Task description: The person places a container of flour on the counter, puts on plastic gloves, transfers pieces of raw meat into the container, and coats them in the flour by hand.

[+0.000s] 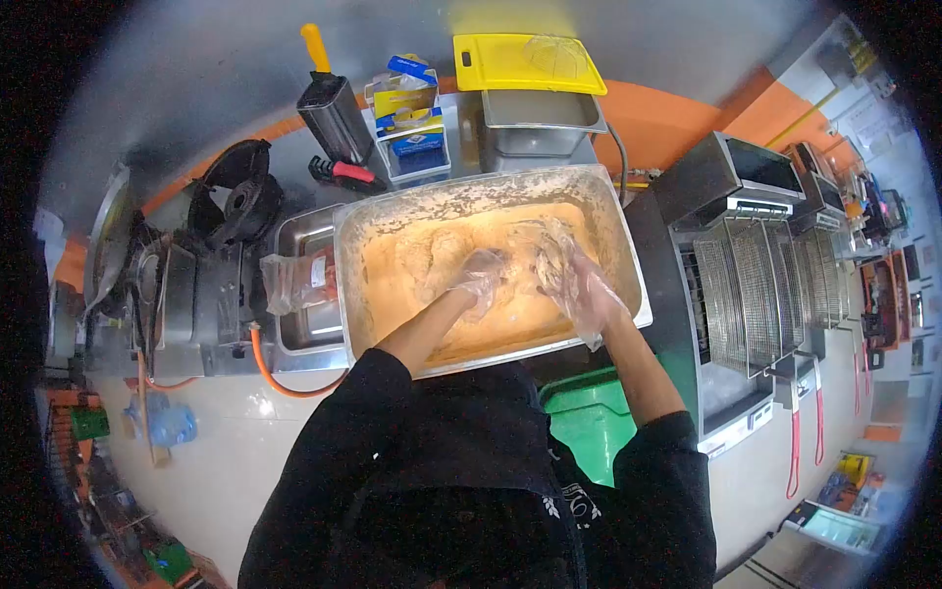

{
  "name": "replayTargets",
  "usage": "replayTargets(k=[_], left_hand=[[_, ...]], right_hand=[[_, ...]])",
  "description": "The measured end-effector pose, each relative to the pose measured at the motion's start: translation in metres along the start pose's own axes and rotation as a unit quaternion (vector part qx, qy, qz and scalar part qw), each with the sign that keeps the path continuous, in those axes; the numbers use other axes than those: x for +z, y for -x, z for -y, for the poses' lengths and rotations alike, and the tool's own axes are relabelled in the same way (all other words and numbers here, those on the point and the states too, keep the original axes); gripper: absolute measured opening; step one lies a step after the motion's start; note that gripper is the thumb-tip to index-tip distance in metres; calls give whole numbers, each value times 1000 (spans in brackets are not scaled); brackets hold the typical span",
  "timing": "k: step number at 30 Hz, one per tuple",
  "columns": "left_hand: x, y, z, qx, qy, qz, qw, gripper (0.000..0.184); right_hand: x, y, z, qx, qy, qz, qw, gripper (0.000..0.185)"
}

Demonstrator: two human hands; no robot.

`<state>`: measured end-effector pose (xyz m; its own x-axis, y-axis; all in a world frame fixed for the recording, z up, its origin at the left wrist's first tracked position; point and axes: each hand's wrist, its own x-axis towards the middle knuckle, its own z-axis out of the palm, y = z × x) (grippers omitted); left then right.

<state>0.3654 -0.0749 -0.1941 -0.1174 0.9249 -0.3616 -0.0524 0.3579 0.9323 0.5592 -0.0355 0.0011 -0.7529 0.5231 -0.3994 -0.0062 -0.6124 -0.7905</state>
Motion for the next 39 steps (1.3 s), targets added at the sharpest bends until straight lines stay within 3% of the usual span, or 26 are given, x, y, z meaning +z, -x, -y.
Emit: replayTargets(k=[2, 3, 5, 6, 8, 9, 10, 12, 15, 18, 21, 24, 26, 28, 29, 30, 31, 33, 35, 38, 39], left_hand=[[16, 35, -38, -93, 160, -35, 982, 30], [23, 49, -58, -139, 236, -49, 961, 32], [34, 49, -73, -174, 387, -4, 905, 37], [40, 50, -78, -194, 458, 19, 868, 39], [50, 51, -94, -181, 461, 29, 868, 42], [54, 50, -100, -173, 463, 34, 869, 43], [56, 32, -82, -182, 408, 41, 893, 42], [62, -10, -26, -201, 296, 52, 932, 41], [80, 4, -61, -171, 247, -65, 952, 33], [87, -41, -8, -77, 142, -118, 980, 30], [85, -19, -40, -102, 303, -74, 944, 28], [91, -22, -41, -72, 187, -139, 970, 35], [79, -71, 27, 61, -22, -128, 990, 42], [67, -83, 44, 170, -264, -123, 941, 44], [63, -64, 30, 209, -398, -124, 885, 42], [61, -45, 17, 204, -444, -122, 864, 45], [59, -21, -1, 199, -489, -119, 841, 48], [57, 32, -56, 108, -414, -114, 896, 63], [55, 64, -101, 122, -490, -93, 858, 73], [54, 66, -113, 162, -555, -101, 810, 81], [55, 64, -112, 177, -568, -110, 796, 82]], right_hand=[[6, 1, 8, 7, 48, -29, 998, 63], [0, 1, 9, -35, 234, -27, 971, 59], [-22, -7, 1, -107, 573, -25, 812, 53], [-28, -12, -8, -114, 599, -23, 792, 51], [-44, -35, -33, -128, 652, -19, 747, 49], [-84, -67, -57, -264, 794, 174, 520, 43], [-80, -59, -51, -260, 801, 159, 515, 41], [-55, -32, -36, -249, 814, 132, 508, 37], [-51, -9, -31, -250, 759, 43, 600, 38], [-44, 15, -20, -230, 780, 23, 581, 41], [-42, 42, -4, -215, 806, 112, 540, 44], [-53, 64, -10, -260, 784, 92, 556, 48], [-60, 69, -16, -236, 756, 54, 608, 49], [-59, 72, -11, -190, 706, -8, 682, 49], [-51, 73, 1, -155, 666, -50, 728, 49], [-48, 72, 9, -119, 620, -92, 770, 49], [-71, 58, -2, -297, 656, -110, 685, 47], [-52, 55, 13, -202, 600, -169, 755, 46], [-56, 41, 9, -162, 498, -215, 824, 45], [-37, 30, 14, -68, 528, -238, 812, 46], [-42, 22, 6, -96, 490, -227, 836, 45]])
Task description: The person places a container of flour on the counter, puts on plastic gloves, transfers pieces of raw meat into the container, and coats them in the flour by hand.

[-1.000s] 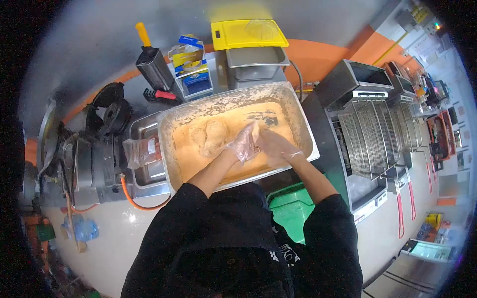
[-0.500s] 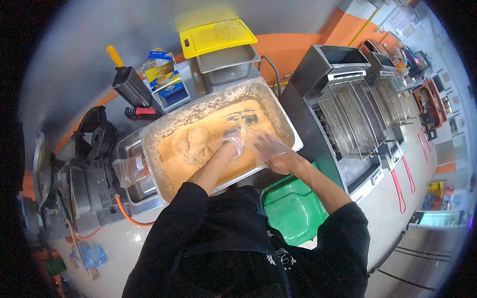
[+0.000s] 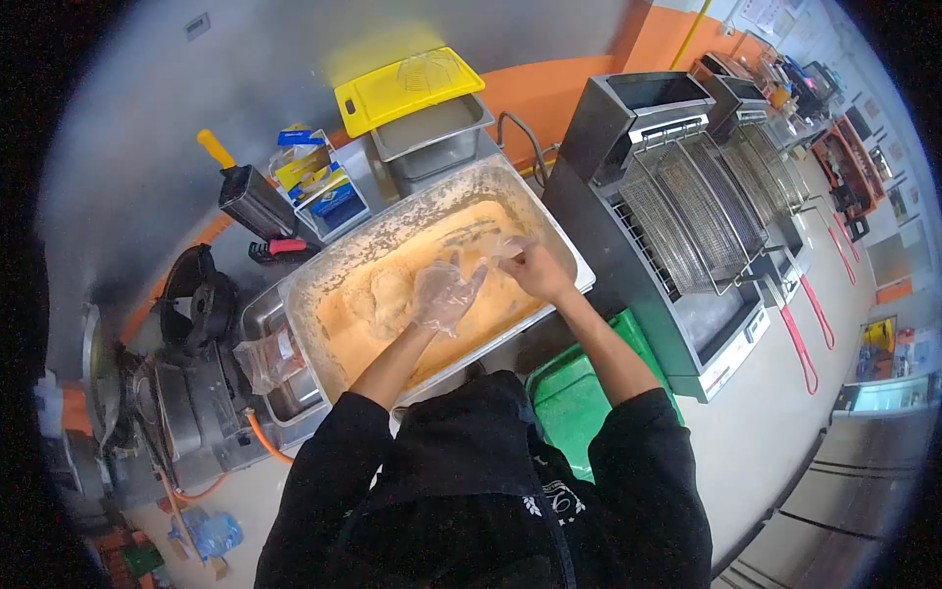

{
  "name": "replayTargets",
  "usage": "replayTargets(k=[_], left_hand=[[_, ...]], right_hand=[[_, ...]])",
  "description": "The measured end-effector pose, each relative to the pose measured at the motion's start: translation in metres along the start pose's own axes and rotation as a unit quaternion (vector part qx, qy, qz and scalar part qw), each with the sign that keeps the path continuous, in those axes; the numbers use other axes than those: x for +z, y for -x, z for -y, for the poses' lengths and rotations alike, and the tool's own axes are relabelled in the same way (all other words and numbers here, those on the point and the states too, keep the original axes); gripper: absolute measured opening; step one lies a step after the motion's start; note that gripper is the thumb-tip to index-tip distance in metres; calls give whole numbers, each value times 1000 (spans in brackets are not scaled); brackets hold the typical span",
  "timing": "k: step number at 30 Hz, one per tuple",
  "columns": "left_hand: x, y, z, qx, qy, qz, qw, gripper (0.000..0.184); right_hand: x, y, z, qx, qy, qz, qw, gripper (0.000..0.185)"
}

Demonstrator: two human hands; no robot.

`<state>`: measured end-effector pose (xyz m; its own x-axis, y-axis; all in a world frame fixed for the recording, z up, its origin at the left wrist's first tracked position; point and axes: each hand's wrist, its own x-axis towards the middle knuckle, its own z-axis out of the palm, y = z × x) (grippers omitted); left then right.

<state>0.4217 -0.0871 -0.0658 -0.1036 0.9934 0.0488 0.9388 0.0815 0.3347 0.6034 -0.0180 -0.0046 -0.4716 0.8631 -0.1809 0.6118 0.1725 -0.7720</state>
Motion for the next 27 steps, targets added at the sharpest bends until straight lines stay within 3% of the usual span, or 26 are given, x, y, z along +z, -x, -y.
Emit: replayTargets(k=[5, 8, 11, 14, 16, 17, 19, 21, 22, 25, 27], left_hand=[[13, 3, -8, 7, 21, -3, 1000, 82], [13, 15, -14, -7, 57, -21, 998, 77], [23, 35, -16, 16, 7, 6, 1000, 73], [30, 55, -29, 80, 0, 15, 997, 68], [4, 73, -41, 160, 18, 57, 985, 57], [-3, 81, -48, 157, 76, 46, 984, 51], [-10, 93, -66, 143, 191, 19, 971, 40], [-42, 91, -82, 103, 227, 157, 955, 39], [-50, 91, -87, 80, 249, 226, 938, 39], [-47, 94, -94, 121, 217, 120, 961, 41], [-40, 99, -98, 125, 236, 106, 958, 39]], right_hand=[[44, -24, -37, -15, -229, -28, 973, 41], [22, -15, -8, 50, -40, -38, 997, 44], [20, -19, -26, -26, 60, -111, 992, 46], [18, -28, -56, -55, 86, -111, 989, 49], [13, -28, -64, -74, 93, -101, 988, 41], [9, -26, -65, -82, 97, -95, 987, 37], [-10, -18, -59, -75, 157, -10, 985, 27], [-31, -9, -40, -24, 250, 102, 963, 27], [-34, -6, -50, -63, 233, 112, 964, 27], [-54, 21, -15, -150, 221, 156, 951, 24], [-62, 35, -1, -139, 248, 143, 948, 27]])
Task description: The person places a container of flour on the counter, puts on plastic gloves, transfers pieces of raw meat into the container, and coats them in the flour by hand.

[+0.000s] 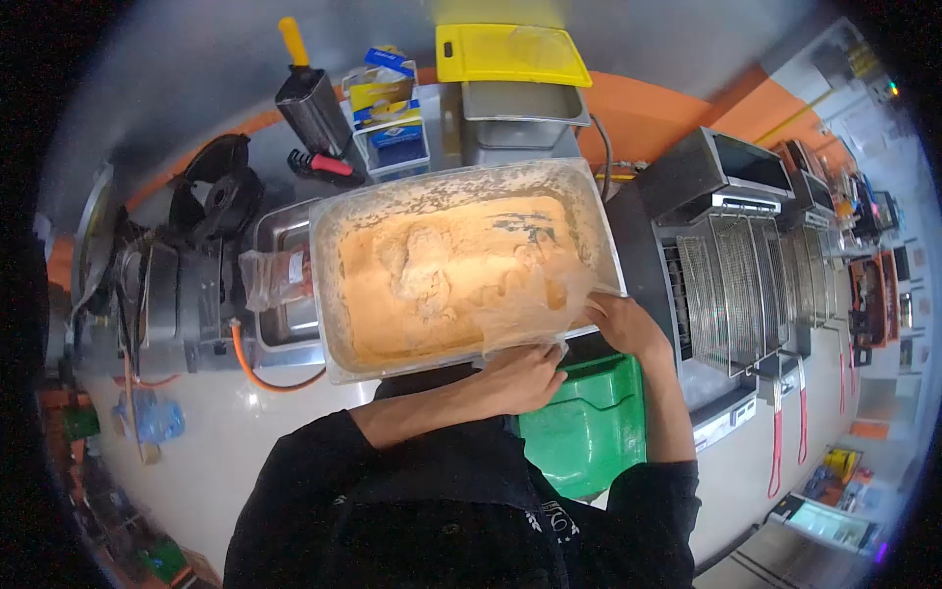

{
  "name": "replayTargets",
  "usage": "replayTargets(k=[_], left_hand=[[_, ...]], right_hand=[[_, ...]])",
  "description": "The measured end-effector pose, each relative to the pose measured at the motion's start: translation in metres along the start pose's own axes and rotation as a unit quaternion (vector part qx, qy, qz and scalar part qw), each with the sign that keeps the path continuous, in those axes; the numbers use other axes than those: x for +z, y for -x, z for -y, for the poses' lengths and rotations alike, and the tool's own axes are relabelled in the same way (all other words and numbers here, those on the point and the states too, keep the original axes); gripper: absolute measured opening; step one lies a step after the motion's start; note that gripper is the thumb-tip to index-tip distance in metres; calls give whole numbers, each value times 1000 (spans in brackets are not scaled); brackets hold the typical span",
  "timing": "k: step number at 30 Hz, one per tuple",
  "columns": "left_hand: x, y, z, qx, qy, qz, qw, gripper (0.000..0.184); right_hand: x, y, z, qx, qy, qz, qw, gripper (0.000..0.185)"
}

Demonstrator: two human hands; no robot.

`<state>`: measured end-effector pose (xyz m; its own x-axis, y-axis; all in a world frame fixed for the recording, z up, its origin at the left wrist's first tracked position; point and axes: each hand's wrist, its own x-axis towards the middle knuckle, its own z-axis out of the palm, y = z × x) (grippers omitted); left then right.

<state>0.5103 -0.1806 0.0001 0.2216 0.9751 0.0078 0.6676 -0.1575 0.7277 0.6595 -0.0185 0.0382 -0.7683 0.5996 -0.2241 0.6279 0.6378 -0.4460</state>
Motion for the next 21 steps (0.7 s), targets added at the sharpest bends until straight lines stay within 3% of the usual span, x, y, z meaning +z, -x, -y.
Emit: replayTargets(k=[2, 6, 7, 8, 10, 12, 14, 16, 18, 21], left_hand=[[7, 10, -4, 12, 16, -15, 1000, 38], [-34, 54, -15, 11, 146, 75, 986, 30], [-42, 71, -12, 22, 142, 72, 987, 28], [-35, 91, -1, 53, 182, 0, 982, 25], [-31, 136, 16, 7, 211, -40, 977, 26], [-31, 196, 33, -39, 215, -124, 968, 26], [-26, 272, 36, -104, 238, -194, 946, 28], [-14, 364, 30, -187, 281, -250, 908, 30], [31, 453, 34, -242, 259, -377, 856, 35], [71, 586, 2, -387, 350, -472, 711, 38]], right_hand=[[-7, 20, 13, 25, 18, -7, 1000, 30], [-14, 64, 56, 45, 55, -56, 996, 39], [-15, 77, 83, 89, 12, -63, 994, 40], [-7, 91, 78, 47, -9, -59, 997, 39], [11, 107, 104, 27, -188, -23, 982, 40], [45, 101, 125, -97, -350, 68, 929, 46], [83, 81, 185, -160, -442, 216, 856, 39], [132, 69, 258, -140, -428, 323, 832, 34], [182, 64, 332, -172, -323, 413, 834, 34], [262, 64, 418, -196, -203, 509, 813, 37]])
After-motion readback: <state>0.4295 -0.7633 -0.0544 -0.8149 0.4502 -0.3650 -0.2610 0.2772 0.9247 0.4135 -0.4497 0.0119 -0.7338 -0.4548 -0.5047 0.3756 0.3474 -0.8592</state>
